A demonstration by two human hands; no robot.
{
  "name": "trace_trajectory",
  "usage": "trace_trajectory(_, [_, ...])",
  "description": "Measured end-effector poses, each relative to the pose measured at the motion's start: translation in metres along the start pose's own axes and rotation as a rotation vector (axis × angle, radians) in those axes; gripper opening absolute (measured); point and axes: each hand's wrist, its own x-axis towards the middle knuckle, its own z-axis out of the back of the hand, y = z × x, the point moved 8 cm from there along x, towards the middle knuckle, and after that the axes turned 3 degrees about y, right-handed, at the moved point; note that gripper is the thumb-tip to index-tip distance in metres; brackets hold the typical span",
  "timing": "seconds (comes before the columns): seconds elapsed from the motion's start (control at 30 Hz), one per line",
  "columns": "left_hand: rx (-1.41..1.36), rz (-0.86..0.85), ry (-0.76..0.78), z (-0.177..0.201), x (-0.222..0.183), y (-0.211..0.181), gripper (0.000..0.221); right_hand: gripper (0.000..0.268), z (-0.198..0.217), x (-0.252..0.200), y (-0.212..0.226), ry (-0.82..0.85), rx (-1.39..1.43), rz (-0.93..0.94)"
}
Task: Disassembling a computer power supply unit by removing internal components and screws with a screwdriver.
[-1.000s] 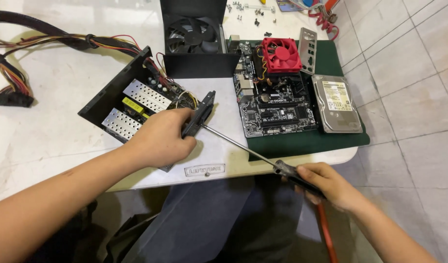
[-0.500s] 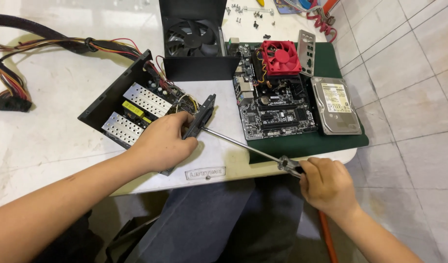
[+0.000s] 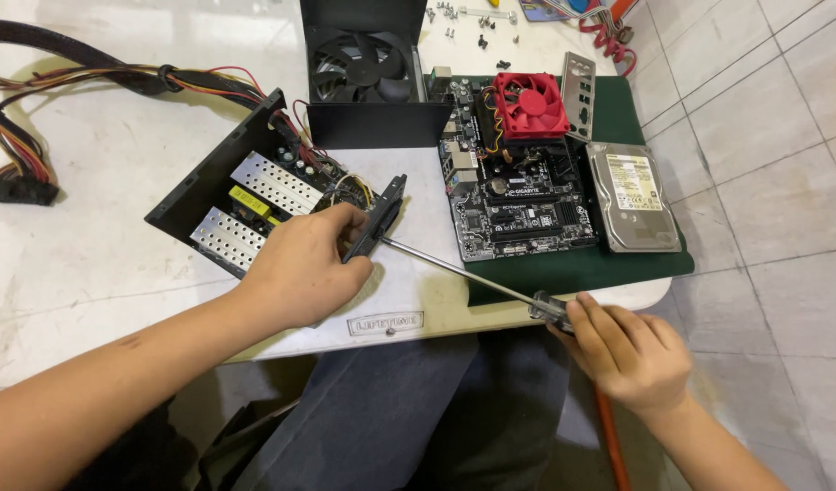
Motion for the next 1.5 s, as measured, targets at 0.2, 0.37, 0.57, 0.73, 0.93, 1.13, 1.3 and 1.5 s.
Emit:
trace_trajectory(0.2, [0.034, -0.037, 0.020, 0.004, -0.002, -0.006, 0.050, 0.038, -0.002, 0.001, 0.003, 0.106, 0.122, -0.179])
trace_trajectory(0.37, [0.074, -0.023, 0.048, 0.008, -0.003, -0.011, 0.051, 0.029, -0.101, -0.079, 0.004, 0.768, 1.620, -1.464])
trace_trajectory(0.57, [0.059, -0.029, 0.018, 0.007, -0.001, -0.007, 0.053, 0.065, -0.051, -0.047, 0.004, 1.110, 1.099, -1.044])
trace_trajectory(0.73, [0.044, -0.055, 0.033, 0.008, -0.001, -0.008, 0.056, 0.043, -0.007, -0.007, 0.000, 0.397, 0.331, -0.406])
trace_trajectory(0.93, [0.069, -0.036, 0.049, 0.005, -0.001, -0.006, 0.058, 0.038, -0.018, -0.022, 0.014, 0.178, -0.029, -0.070])
trace_trajectory(1.13, [0.111, -0.072, 0.043, 0.004, 0.000, -0.006, 0.057, 0.033, -0.041, -0.053, 0.011, 0.197, 0.161, -0.087])
trace_trajectory(1.3, [0.123, -0.112, 0.010, 0.008, 0.001, -0.011, 0.025, 0.031, -0.076, -0.067, -0.024, 0.636, 0.962, -1.269])
trace_trajectory(1.5, [0.099, -0.065, 0.055, 0.006, -0.006, -0.013, 0.045, 0.038, -0.101, -0.081, 0.027, 0.780, 2.012, -1.472])
